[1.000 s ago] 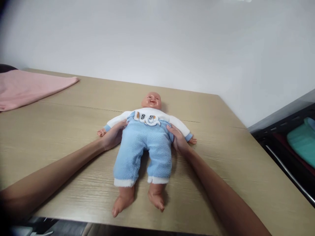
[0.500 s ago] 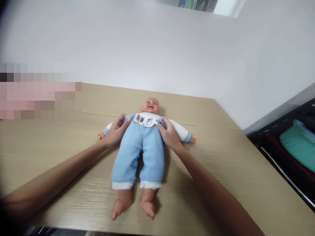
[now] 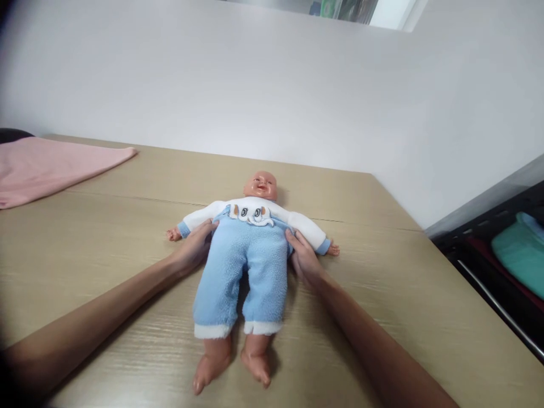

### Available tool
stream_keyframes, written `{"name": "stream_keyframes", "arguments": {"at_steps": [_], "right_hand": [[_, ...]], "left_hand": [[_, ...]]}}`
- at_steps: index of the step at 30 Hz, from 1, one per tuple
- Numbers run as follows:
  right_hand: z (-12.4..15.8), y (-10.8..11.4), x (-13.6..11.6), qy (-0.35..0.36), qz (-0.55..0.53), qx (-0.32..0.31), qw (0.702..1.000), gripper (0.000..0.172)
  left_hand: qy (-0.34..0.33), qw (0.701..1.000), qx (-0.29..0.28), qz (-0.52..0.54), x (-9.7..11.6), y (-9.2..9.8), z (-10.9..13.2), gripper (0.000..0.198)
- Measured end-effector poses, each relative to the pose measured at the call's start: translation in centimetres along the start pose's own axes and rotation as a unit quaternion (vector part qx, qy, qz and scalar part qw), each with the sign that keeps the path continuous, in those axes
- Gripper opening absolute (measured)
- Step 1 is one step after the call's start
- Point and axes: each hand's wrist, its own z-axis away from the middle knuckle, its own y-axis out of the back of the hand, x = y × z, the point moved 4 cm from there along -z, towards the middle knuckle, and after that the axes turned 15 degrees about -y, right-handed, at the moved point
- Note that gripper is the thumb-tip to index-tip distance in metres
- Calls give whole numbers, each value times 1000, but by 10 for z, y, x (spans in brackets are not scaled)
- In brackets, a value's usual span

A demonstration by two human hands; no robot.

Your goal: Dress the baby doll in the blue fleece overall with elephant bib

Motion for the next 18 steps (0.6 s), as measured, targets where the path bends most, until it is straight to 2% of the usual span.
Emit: {"name": "stream_keyframes", "arguments": {"at_steps": [3, 7, 10, 14, 16, 18], "right_hand": [[-4, -8, 0, 10, -8, -8, 1000, 61], [-9, -1, 2, 15, 21, 6, 1000, 63], [-9, 8, -4, 29, 79, 0, 996, 55], [0, 20, -21, 32, 222, -28, 974, 31], [5, 23, -29, 49, 277, -32, 959, 24], [8, 23, -34, 83, 333, -32, 939, 20]], "left_hand": [[16, 996, 1, 91, 3, -12, 0, 36], [12, 997, -18, 71, 10, -15, -1, 35], [-24, 997, -42, -54, 17, -6, -4, 20], [-99, 954, -110, -259, 28, 5, -9, 14], [-124, 938, -138, -294, 31, 8, -12, 15], [-117, 935, -164, -291, 33, 13, -14, 15]]}}
